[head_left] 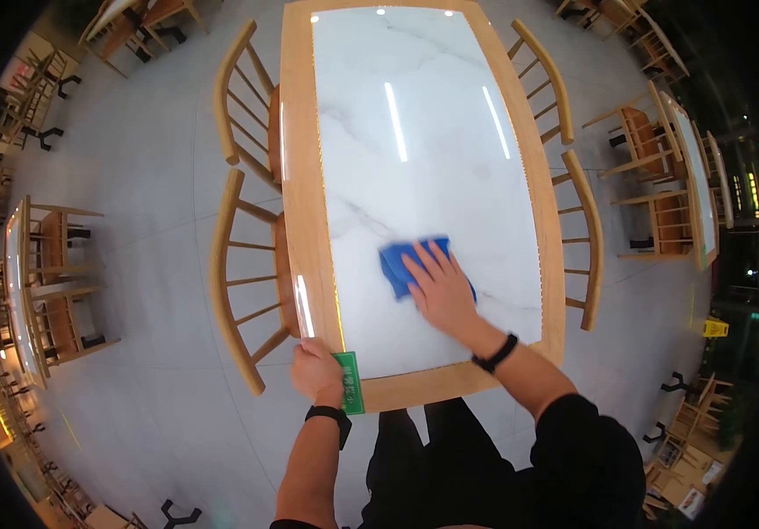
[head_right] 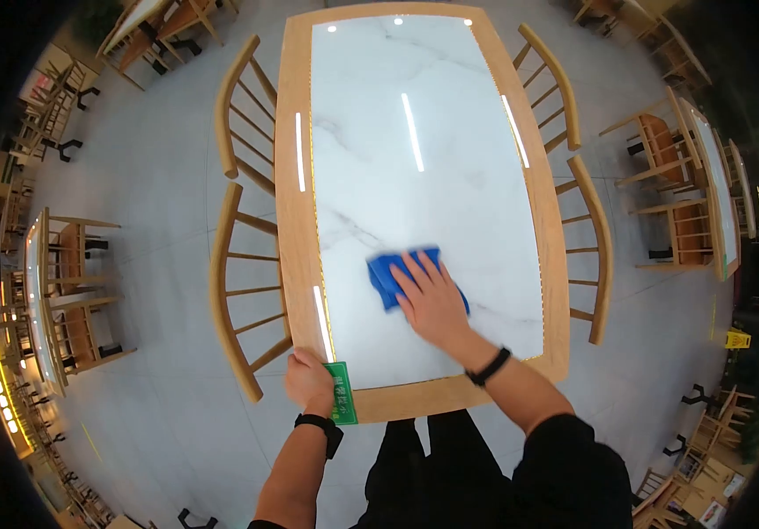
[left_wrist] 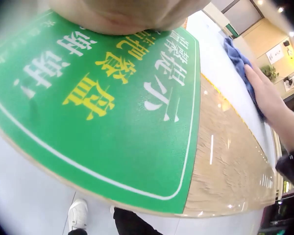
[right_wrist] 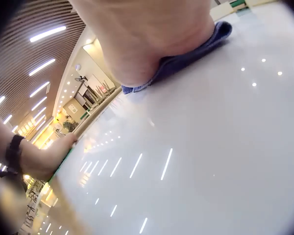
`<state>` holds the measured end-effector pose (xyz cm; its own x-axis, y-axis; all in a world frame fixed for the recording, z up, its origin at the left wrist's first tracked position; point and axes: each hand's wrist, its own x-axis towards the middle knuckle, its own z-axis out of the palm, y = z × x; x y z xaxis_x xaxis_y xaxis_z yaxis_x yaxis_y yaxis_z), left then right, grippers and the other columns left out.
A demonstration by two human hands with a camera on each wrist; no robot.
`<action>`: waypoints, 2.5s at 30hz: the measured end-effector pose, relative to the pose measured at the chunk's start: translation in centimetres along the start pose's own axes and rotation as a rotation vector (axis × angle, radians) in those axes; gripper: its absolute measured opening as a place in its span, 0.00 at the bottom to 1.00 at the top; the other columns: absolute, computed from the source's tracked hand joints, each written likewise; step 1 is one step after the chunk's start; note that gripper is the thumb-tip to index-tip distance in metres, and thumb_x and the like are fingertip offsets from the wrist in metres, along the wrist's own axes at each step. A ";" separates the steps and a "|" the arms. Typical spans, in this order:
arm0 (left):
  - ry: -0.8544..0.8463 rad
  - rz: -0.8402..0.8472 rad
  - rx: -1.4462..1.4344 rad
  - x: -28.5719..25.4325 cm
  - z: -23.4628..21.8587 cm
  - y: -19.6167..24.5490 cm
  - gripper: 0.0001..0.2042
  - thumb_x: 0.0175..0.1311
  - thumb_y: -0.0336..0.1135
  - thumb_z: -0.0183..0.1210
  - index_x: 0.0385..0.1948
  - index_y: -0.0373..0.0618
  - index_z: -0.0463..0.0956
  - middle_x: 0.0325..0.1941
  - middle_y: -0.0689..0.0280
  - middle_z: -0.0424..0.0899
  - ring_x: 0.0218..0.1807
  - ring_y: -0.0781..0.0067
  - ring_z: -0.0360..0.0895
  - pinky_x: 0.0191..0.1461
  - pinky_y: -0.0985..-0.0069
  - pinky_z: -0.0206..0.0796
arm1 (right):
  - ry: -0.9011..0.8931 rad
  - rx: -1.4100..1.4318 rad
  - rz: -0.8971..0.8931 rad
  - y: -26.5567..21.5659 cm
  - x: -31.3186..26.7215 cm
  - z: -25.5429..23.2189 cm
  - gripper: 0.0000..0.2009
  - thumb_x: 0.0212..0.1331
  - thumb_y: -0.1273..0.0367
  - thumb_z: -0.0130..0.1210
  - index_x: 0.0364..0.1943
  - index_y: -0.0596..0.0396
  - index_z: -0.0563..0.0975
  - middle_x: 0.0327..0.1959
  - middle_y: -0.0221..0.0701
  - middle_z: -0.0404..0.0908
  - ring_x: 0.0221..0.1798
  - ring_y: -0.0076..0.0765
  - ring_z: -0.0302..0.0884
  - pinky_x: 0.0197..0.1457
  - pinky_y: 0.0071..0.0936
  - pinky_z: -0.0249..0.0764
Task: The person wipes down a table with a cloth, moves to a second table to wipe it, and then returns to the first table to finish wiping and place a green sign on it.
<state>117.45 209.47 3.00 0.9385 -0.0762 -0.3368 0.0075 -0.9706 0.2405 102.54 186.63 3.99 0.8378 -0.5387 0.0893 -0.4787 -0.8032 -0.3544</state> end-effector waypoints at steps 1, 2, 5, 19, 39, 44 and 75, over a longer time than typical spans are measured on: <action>-0.001 0.000 0.002 -0.1 -0.1 0.0 0.25 0.81 0.52 0.40 0.38 0.40 0.81 0.37 0.46 0.89 0.41 0.35 0.85 0.46 0.44 0.75 | -0.023 0.004 0.026 -0.6 -2.7 -0.5 0.25 0.71 0.60 0.57 0.72 0.48 0.75 0.78 0.41 0.69 0.79 0.57 0.64 0.79 0.62 0.61; -0.001 0.000 0.004 0.0 -0.1 0.0 0.26 0.81 0.52 0.40 0.38 0.39 0.81 0.37 0.46 0.89 0.42 0.35 0.85 0.46 0.44 0.75 | -0.041 -0.003 0.042 -0.9 -5.5 -0.7 0.26 0.70 0.60 0.58 0.72 0.47 0.75 0.78 0.40 0.69 0.79 0.57 0.64 0.79 0.62 0.62; -0.015 0.015 -0.008 0.2 0.2 -0.4 0.27 0.81 0.53 0.39 0.40 0.39 0.82 0.38 0.45 0.89 0.42 0.34 0.85 0.47 0.43 0.75 | -0.108 -0.005 0.080 -1.5 -13.1 -1.1 0.27 0.67 0.61 0.60 0.71 0.46 0.75 0.78 0.40 0.69 0.80 0.57 0.63 0.79 0.62 0.61; -0.003 -0.008 -0.011 -0.1 0.4 -0.3 0.27 0.82 0.54 0.35 0.39 0.40 0.79 0.35 0.45 0.88 0.39 0.31 0.83 0.45 0.40 0.73 | -0.066 -0.036 -0.044 4.2 -1.9 -2.5 0.28 0.70 0.62 0.58 0.74 0.45 0.73 0.78 0.36 0.69 0.79 0.51 0.65 0.83 0.53 0.58; 0.076 0.011 0.042 0.1 1.7 -1.5 0.26 0.82 0.53 0.37 0.35 0.42 0.77 0.32 0.47 0.87 0.37 0.34 0.83 0.40 0.42 0.72 | 0.257 -0.151 0.049 15.8 30.0 3.1 0.25 0.78 0.55 0.48 0.73 0.47 0.73 0.78 0.37 0.70 0.81 0.51 0.62 0.82 0.52 0.60; 0.056 0.028 0.013 -0.1 1.0 -0.6 0.27 0.82 0.54 0.36 0.38 0.42 0.79 0.36 0.45 0.88 0.40 0.32 0.84 0.44 0.41 0.73 | 0.263 -0.116 -0.021 13.7 20.7 1.7 0.24 0.75 0.58 0.54 0.70 0.49 0.76 0.77 0.41 0.70 0.78 0.57 0.65 0.79 0.54 0.63; 0.069 0.039 0.033 0.4 1.6 -1.1 0.31 0.81 0.55 0.34 0.45 0.38 0.83 0.45 0.44 0.89 0.48 0.32 0.84 0.50 0.40 0.74 | 0.176 -0.119 0.385 16.3 -9.7 -6.3 0.27 0.73 0.64 0.54 0.75 0.51 0.71 0.79 0.44 0.67 0.81 0.61 0.59 0.83 0.56 0.55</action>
<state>117.29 210.17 1.17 0.9593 -0.0993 -0.2644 -0.0398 -0.9743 0.2216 84.98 177.20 3.22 0.5397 -0.8314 0.1321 -0.7829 -0.5534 -0.2842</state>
